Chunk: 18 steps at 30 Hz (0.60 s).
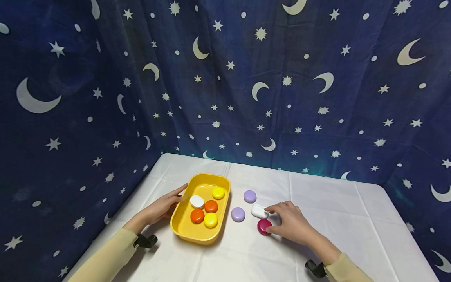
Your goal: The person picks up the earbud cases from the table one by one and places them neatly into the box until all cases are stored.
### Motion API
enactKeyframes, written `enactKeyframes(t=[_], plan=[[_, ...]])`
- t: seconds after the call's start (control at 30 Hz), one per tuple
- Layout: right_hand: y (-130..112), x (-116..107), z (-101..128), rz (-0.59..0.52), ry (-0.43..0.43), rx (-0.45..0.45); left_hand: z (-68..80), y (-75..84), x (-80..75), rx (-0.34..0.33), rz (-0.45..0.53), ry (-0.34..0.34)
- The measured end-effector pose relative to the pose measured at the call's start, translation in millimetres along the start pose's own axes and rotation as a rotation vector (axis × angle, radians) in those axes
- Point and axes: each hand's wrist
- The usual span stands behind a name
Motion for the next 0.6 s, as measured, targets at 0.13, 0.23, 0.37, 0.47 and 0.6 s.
enactKeyframes(t=[0.13,0.23,0.37,0.47,0.6], plan=[[1,4,4,-0.013,-0.025,0.044,-1.5,0.7,1.1,0.004,0.001,0.001],[1,6,5,-0.019,-0.033,0.068,-0.9,1.7,0.7,0.004,-0.001,0.003],[2,9,6,-0.031,-0.043,0.072,-0.8,2.0,0.2,-0.001,-0.003,-0.002],[1,11,6,-0.040,-0.048,0.067,-0.6,1.6,0.0,0.002,0.001,-0.009],[1,15,7,-0.044,-0.049,0.067,0.0,1.6,0.2,0.003,0.001,-0.009]])
Point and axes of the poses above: each hand's wrist, its own z-axis away from the middle knuckle, its own x-axis out of the palm, y = z × x, and after that the axes turned 4 degrees about -x, right-handed
